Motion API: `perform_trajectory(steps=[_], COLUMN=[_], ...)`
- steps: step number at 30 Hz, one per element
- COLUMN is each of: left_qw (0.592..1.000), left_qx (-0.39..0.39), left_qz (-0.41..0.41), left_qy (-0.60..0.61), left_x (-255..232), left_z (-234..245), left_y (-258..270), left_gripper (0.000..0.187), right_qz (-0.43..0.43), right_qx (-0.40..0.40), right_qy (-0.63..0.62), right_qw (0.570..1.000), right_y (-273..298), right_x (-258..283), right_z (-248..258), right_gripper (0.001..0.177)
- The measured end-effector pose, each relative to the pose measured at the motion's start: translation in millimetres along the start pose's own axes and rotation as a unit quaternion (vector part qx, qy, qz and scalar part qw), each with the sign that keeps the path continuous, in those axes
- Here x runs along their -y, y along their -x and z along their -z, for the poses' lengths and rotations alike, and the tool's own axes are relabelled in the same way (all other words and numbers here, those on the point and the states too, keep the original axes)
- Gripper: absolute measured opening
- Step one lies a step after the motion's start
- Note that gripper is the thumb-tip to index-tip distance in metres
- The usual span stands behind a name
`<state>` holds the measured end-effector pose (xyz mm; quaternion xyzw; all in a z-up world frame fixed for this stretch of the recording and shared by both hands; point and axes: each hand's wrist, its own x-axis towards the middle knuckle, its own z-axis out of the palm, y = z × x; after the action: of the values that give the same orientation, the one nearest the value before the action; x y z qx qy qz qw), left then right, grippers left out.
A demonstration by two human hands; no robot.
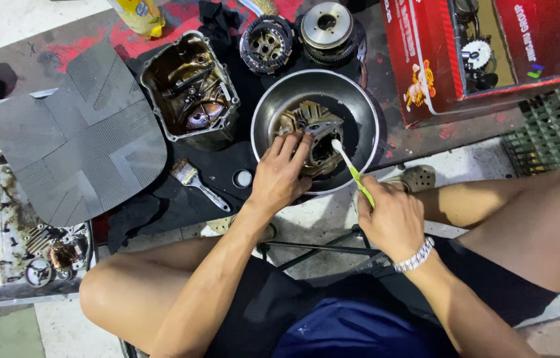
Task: The person cleans a disassembled engine cylinder block using a toothbrush and a metal bowl filled with dark liquid. They scrub the exterior and interior surfaces of the cylinder, repeatedly dipping the brush into the liquid and rotating the part to access different areas.
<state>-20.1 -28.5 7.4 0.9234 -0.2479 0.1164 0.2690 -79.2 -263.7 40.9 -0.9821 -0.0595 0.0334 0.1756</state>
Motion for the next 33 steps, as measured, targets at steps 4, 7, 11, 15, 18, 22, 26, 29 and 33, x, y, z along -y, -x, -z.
perform_trajectory(steps=[4, 7, 11, 15, 18, 22, 26, 29, 33], left_qw=[0.999, 1.0, 1.0, 0.998, 0.998, 0.996, 0.994, 0.994, 0.993], left_qx=[0.009, -0.003, 0.01, 0.014, -0.004, 0.011, -0.004, -0.006, 0.013], left_qz=[0.031, 0.003, 0.011, 0.039, 0.011, 0.04, 0.061, 0.059, 0.075], left_qy=[0.009, 0.017, 0.028, 0.052, 0.054, 0.074, 0.091, 0.091, 0.094], left_x=[6, 12, 17, 20, 23, 22, 26, 28, 27], left_z=[3, 3, 2, 1, 2, 0, 4, 5, 5], left_y=[3, 6, 16, 15, 17, 16, 12, 12, 13], left_gripper=[0.095, 0.093, 0.092, 0.092, 0.093, 0.093, 0.091, 0.09, 0.091], right_qz=[0.013, 0.014, -0.017, 0.002, -0.035, -0.042, 0.043, 0.045, 0.07], right_qx=[-0.012, -0.006, 0.041, 0.041, 0.072, 0.058, 0.027, 0.066, 0.116], right_qy=[-0.074, -0.104, -0.157, -0.181, -0.229, -0.301, -0.304, -0.24, -0.258], right_qw=[0.997, 0.994, 0.987, 0.983, 0.97, 0.951, 0.951, 0.967, 0.957], right_y=[10, 3, -3, -3, 4, 3, -9, -22, -50], right_x=[-1, 7, 18, 18, 14, 4, -2, -2, 2], right_z=[2, 3, 0, 4, 3, -10, -15, -11, 0], right_gripper=[0.028, 0.027, 0.02, 0.017, 0.022, 0.022, 0.023, 0.024, 0.022])
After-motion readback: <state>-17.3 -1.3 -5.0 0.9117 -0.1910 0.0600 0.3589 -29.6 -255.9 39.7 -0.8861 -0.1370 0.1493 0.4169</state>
